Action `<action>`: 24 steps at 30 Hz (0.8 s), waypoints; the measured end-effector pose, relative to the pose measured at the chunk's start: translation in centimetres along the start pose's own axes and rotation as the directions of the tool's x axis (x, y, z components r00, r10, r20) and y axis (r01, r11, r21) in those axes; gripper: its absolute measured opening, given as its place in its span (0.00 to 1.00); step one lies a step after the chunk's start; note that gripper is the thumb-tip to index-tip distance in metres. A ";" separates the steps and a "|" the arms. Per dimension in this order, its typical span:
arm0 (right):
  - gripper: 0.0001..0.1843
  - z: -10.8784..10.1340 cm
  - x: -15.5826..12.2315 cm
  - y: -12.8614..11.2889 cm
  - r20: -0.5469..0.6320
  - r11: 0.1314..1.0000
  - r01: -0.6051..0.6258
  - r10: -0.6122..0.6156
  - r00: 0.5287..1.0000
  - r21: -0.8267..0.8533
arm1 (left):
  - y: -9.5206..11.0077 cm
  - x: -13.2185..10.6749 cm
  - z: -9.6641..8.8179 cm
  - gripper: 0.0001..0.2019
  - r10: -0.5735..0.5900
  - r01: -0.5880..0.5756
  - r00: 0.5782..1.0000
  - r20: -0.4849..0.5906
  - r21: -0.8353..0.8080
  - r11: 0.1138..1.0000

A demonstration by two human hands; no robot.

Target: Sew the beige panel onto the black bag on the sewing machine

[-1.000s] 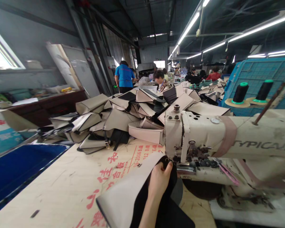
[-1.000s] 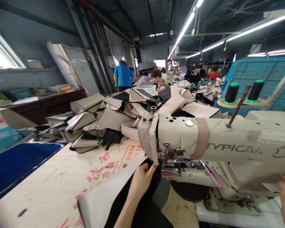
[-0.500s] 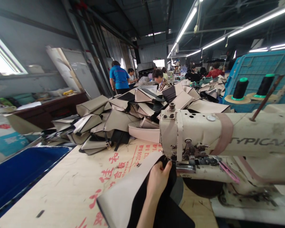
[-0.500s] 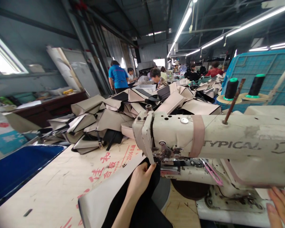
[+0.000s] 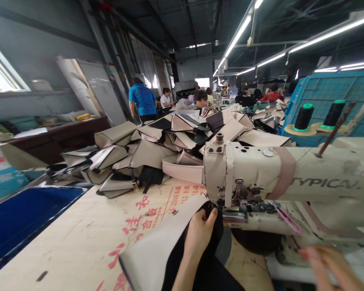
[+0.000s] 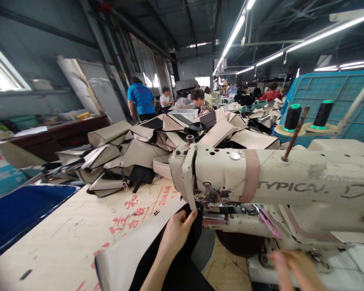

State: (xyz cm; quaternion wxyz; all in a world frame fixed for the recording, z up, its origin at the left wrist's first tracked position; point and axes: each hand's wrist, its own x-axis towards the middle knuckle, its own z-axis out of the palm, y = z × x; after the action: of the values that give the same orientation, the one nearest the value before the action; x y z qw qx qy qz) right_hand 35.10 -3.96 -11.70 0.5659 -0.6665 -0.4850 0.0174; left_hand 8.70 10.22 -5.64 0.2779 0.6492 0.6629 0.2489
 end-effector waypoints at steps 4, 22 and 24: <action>0.21 10.7 -2.6 -8.3 0.633 0.832 -0.480 0.218 0.743 0.278 | 0.1 0.1 0.1 0.24 0.013 -0.013 1.000 -0.003 -0.016 1.000; 0.27 17.9 -1.6 -10.8 0.471 0.624 -0.698 0.527 0.708 0.351 | 0.3 3.6 0.2 0.16 0.106 -0.105 0.994 0.014 -0.085 0.991; 0.28 17.7 -1.5 -11.2 0.530 0.639 -0.700 0.491 0.691 0.320 | 0.3 3.6 0.0 0.16 0.111 -0.109 0.994 0.015 -0.094 0.990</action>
State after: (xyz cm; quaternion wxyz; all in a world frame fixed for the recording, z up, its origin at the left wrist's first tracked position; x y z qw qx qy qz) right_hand 17.14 6.84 -10.26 0.5680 -0.6022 -0.3126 0.4659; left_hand 8.90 13.81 -5.60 0.3007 0.6735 0.6109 0.2878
